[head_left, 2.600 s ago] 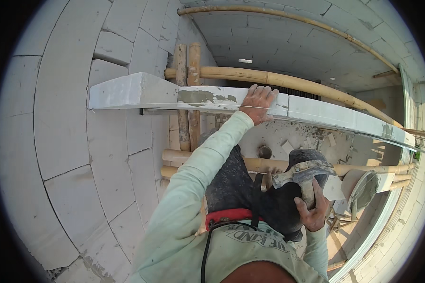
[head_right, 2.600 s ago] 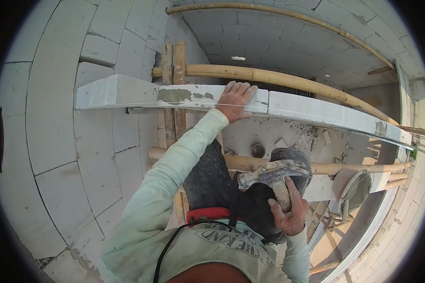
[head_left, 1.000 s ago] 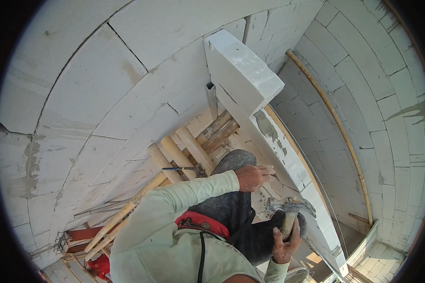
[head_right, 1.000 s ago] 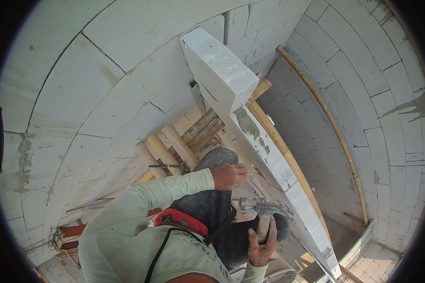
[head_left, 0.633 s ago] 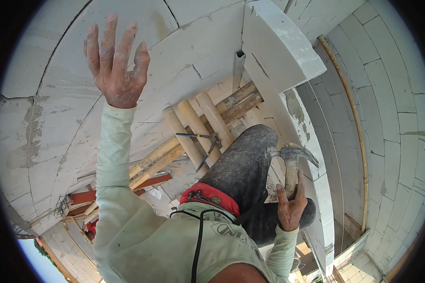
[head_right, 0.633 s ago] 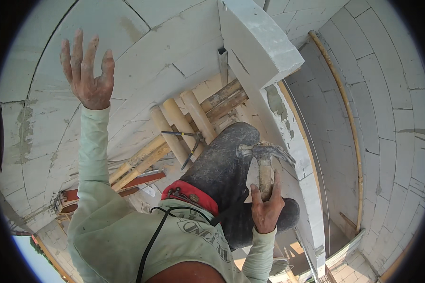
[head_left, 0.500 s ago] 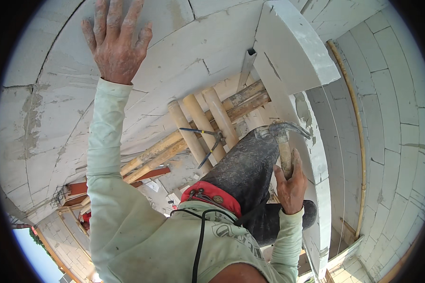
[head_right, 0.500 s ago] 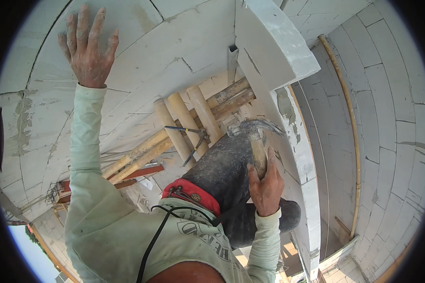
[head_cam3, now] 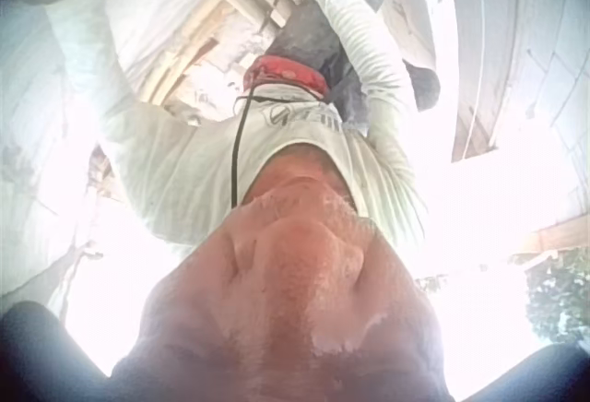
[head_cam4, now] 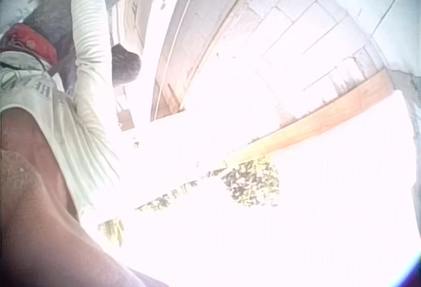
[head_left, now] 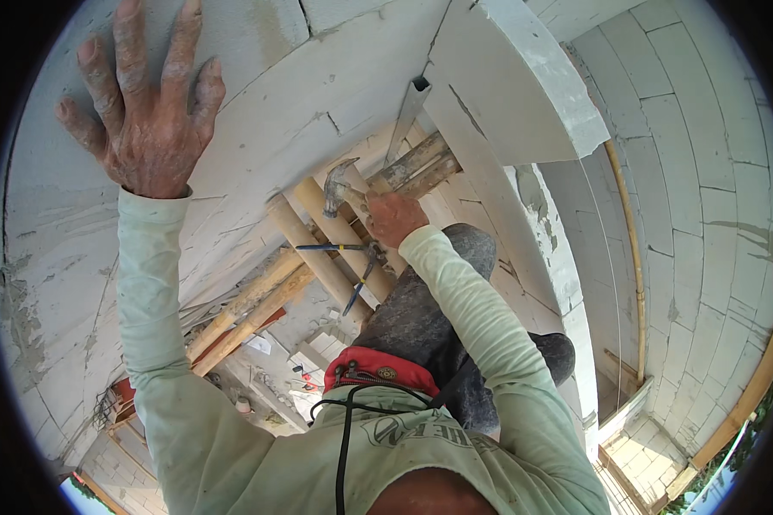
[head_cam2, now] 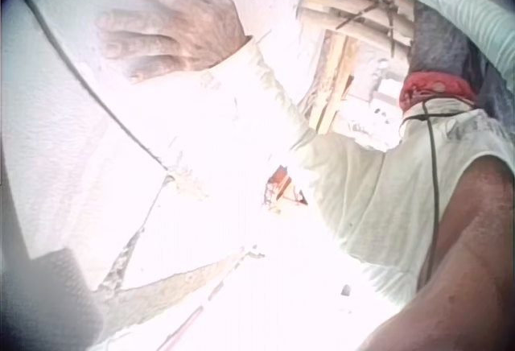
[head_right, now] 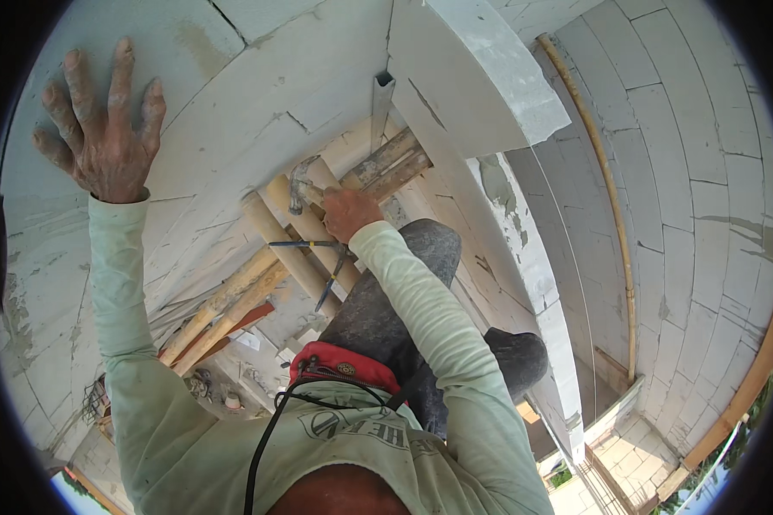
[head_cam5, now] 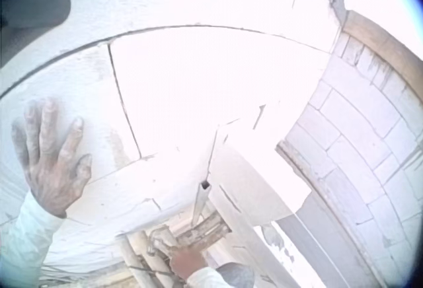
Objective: The person places a masonry block onto a layer of mortar, taps it with a hammer to level it, applies more mortar to the top of the blocks with a trowel, and adjusts the positioning along a string line.
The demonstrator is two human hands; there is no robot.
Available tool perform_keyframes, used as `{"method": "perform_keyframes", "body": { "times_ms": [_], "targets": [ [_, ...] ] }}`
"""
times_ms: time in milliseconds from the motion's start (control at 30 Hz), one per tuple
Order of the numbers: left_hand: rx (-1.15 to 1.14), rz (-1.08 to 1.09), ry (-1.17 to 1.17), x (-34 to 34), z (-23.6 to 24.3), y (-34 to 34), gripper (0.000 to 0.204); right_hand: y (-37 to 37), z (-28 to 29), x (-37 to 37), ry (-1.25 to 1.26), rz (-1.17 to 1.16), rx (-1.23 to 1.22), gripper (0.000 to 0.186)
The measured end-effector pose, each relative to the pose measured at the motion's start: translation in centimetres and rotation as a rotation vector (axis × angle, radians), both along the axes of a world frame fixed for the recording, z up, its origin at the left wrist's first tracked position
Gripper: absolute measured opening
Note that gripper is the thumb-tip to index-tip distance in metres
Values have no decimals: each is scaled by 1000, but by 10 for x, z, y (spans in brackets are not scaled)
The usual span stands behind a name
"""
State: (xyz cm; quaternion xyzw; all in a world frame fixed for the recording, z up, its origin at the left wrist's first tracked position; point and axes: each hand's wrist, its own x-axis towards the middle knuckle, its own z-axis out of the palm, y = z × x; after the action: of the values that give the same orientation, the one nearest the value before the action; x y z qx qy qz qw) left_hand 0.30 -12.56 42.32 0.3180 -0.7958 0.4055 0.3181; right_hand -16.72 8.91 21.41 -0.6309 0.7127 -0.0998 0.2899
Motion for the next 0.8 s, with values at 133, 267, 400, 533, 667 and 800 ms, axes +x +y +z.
{"method": "perform_keyframes", "body": {
  "times_ms": [133, 267, 400, 533, 667, 800],
  "targets": [
    [-21, 57, 4, -12, -1, 4, 56, -20, -25, -7, -65, -30, 74, 30],
    [-7, 79, -35, -11, 1, 8, 56, -42, -59, 0, -71, 67, 249, 30],
    [-14, 44, -24, -10, 2, 9, 59, -57, -79, 9, -30, 181, 310, 30],
    [-44, 41, -48, -11, 6, 11, 63, -52, -99, 4, -41, 205, 365, 28],
    [-51, 22, -44, -12, 3, 11, 66, -44, -120, 5, 31, 174, 403, 26],
    [-57, -12, -50, -5, 4, 6, 69, -43, -105, 19, 233, 182, 465, 28]
  ]
}}
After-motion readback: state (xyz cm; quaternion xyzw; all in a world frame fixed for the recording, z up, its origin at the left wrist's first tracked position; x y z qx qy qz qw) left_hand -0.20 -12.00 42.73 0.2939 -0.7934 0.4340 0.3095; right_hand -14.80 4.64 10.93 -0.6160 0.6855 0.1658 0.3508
